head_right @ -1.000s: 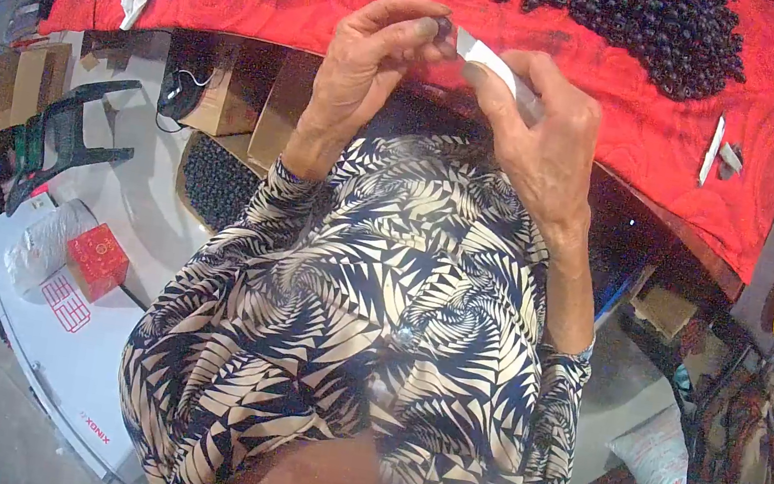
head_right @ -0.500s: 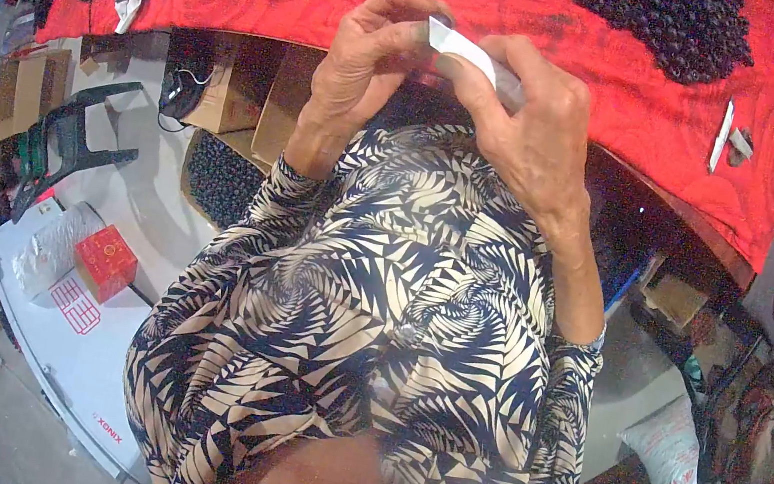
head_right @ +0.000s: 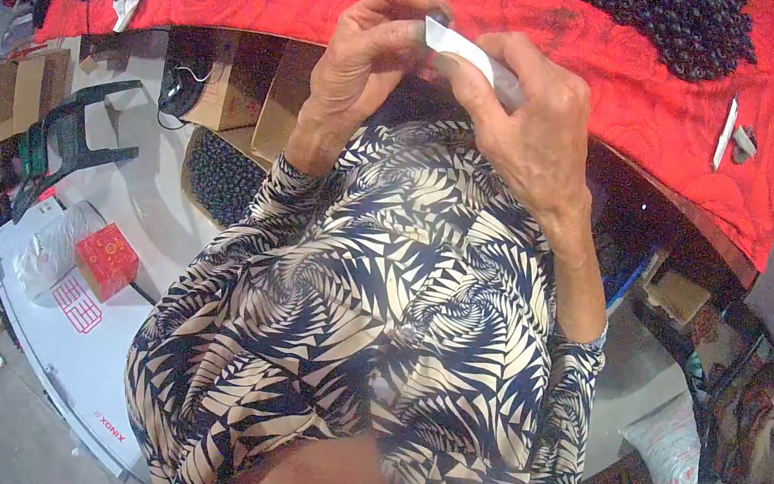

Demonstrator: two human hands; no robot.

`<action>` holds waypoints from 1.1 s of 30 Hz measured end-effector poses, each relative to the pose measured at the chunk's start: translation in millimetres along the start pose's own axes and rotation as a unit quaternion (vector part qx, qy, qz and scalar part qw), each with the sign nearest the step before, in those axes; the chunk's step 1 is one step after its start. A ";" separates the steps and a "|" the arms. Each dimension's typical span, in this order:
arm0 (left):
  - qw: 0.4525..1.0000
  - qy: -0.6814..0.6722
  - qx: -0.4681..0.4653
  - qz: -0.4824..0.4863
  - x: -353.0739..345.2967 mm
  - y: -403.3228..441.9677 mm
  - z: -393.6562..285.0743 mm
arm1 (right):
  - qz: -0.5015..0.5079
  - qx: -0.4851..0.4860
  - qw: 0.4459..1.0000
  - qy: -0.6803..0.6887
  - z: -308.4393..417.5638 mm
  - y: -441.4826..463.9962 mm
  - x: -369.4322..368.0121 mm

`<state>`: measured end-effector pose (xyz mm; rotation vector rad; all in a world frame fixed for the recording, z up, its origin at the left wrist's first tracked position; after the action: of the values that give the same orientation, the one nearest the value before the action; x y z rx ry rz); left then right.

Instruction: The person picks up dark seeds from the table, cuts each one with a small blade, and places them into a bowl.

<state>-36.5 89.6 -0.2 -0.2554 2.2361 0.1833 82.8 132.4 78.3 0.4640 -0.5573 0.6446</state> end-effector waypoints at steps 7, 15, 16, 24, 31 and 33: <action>1.000 -0.012 0.003 0.001 -0.3 -0.5 0.6 | -0.017 0.026 0.999 -0.019 7.2 0.2 3.9; 1.000 -0.027 0.009 0.004 -2.0 -0.3 1.7 | -0.012 0.021 1.000 -0.015 6.7 -0.2 4.2; 1.000 -0.024 0.010 -0.002 -1.5 -0.4 2.3 | -0.015 0.022 1.000 -0.015 6.1 -0.4 3.9; 0.998 -0.053 0.027 0.010 2.0 0.5 7.3 | -0.007 0.012 1.000 -0.007 -0.3 -1.0 0.6; 0.996 -0.079 0.040 0.005 -2.0 1.3 8.8 | -0.009 0.012 1.000 -0.013 0.9 -0.1 1.1; 0.995 -0.085 0.050 0.010 -1.2 1.0 10.7 | -0.010 0.016 1.000 -0.012 0.7 -0.1 1.0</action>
<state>-28.0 93.0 -6.0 -0.1577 2.0719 0.1001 83.4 132.3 79.4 0.5065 -0.5651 0.6302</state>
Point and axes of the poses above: each hand's wrist, its own y-axis towards the middle knuckle, its own x-axis out of the back of the hand, z = x × y, the point moved 10 cm from there along y, towards the middle knuckle, and after that the axes turned 6 degrees about -y, right-handed, at the moved point
